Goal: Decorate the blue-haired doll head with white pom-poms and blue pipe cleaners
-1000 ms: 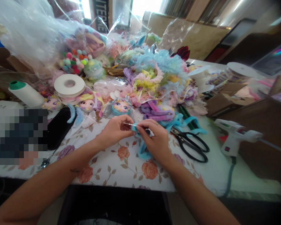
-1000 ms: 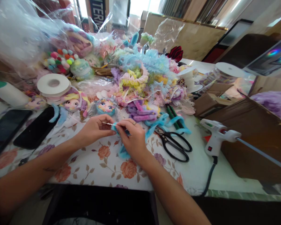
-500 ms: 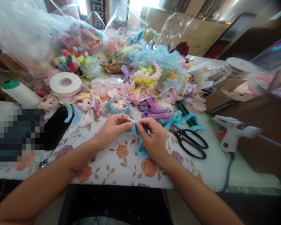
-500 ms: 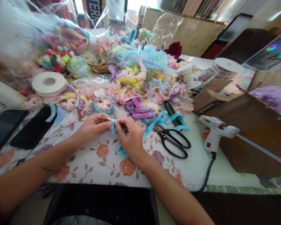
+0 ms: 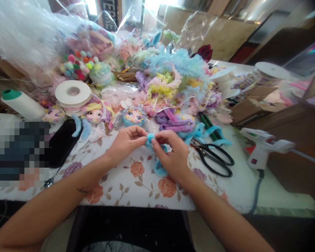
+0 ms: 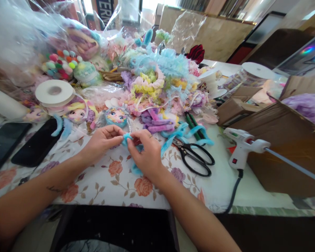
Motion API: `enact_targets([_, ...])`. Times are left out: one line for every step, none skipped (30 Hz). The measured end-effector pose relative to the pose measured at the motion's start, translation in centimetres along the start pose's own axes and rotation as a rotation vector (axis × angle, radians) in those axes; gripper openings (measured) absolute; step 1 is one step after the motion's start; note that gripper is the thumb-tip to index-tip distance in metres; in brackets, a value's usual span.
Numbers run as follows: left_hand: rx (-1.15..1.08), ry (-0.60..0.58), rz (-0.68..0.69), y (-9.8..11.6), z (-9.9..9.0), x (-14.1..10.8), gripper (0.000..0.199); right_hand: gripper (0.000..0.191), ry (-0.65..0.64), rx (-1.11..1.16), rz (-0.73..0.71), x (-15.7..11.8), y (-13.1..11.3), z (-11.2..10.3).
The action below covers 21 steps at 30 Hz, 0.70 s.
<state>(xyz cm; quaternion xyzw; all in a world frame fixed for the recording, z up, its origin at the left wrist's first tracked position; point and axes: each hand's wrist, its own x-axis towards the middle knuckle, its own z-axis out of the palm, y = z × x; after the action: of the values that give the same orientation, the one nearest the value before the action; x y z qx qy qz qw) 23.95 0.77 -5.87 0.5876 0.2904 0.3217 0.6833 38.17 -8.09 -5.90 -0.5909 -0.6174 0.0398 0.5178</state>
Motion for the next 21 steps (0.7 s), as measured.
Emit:
enact_targets([0.002, -0.003, 0.002, -0.01, 0.01, 0.01, 0.016, 0.004, -0.004, 0.004, -0.036, 0.01, 0.06, -0.02])
enact_targets([0.006, -0.004, 0.008, -0.02, 0.02, 0.02, 0.016, 0.004, -0.012, 0.004, -0.065, 0.02, 0.14, -0.03])
enact_targets([0.010, -0.005, 0.016, -0.02, 0.03, 0.03, 0.016, 0.005, -0.020, 0.001, -0.084, 0.04, 0.21, -0.03])
enact_targets([0.015, -0.005, 0.023, 0.00, 0.04, 0.03, 0.016, 0.006, -0.028, -0.003, -0.097, 0.05, 0.29, -0.02])
enact_targets([0.020, -0.006, 0.031, 0.04, 0.05, 0.04, 0.016, 0.007, -0.036, -0.008, -0.104, 0.07, 0.36, -0.01])
enact_targets([0.024, -0.004, 0.037, 0.10, 0.05, 0.04, 0.016, 0.008, -0.042, -0.011, -0.108, 0.09, 0.43, 0.00])
enact_targets([0.027, -0.002, 0.041, 0.15, 0.05, 0.04, 0.016, 0.008, -0.046, -0.013, -0.110, 0.12, 0.49, 0.01])
enact_targets([0.027, 0.000, 0.044, 0.20, 0.05, 0.04, 0.017, 0.009, -0.047, -0.014, -0.112, 0.14, 0.54, 0.01])
enact_targets([0.025, -0.001, 0.045, 0.23, 0.04, 0.04, 0.017, 0.009, -0.045, -0.017, -0.116, 0.16, 0.59, 0.02])
enact_targets([0.020, -0.003, 0.047, 0.24, 0.03, 0.04, 0.018, 0.010, -0.042, -0.022, -0.121, 0.18, 0.64, 0.02])
enact_targets([0.012, -0.006, 0.048, 0.20, 0.02, 0.03, 0.019, 0.010, -0.036, -0.028, -0.128, 0.20, 0.69, 0.02])
enact_targets([0.000, -0.011, 0.047, 0.14, 0.02, 0.03, 0.019, 0.010, -0.029, -0.035, -0.135, 0.21, 0.73, 0.03])
enact_targets([-0.013, -0.016, 0.045, 0.06, 0.02, 0.02, 0.020, 0.010, -0.023, -0.042, -0.140, 0.21, 0.77, 0.04])
enact_targets([-0.026, -0.022, 0.043, -0.03, 0.02, 0.01, 0.020, 0.010, -0.019, -0.050, -0.145, 0.21, 0.81, 0.05])
enact_targets([-0.036, -0.025, 0.041, -0.13, 0.02, 0.01, 0.020, 0.010, -0.015, -0.056, -0.150, 0.20, 0.85, 0.06])
enact_targets([-0.043, -0.028, 0.041, -0.21, 0.03, 0.01, 0.021, 0.009, -0.013, -0.059, -0.158, 0.19, 0.88, 0.08])
enact_targets([-0.048, -0.031, 0.044, -0.28, 0.03, 0.02, 0.021, 0.009, -0.012, -0.060, -0.165, 0.18, 0.92, 0.10])
enact_targets([-0.052, -0.034, 0.049, -0.33, 0.04, 0.03, 0.020, 0.009, -0.012, -0.058, -0.169, 0.17, 0.95, 0.13])
enact_targets([-0.058, -0.036, 0.054, -0.35, 0.04, 0.04, 0.020, 0.010, -0.011, -0.054, -0.168, 0.16, 0.97, 0.16])
enact_targets([-0.066, -0.036, 0.057, -0.36, 0.05, 0.05, 0.020, 0.010, -0.011, -0.047, -0.161, 0.16, 0.99, 0.19])
enact_targets([-0.073, -0.035, 0.058, -0.35, 0.05, 0.07, 0.020, 0.010, -0.009, -0.038, -0.146, 0.16, 1.00, 0.22])
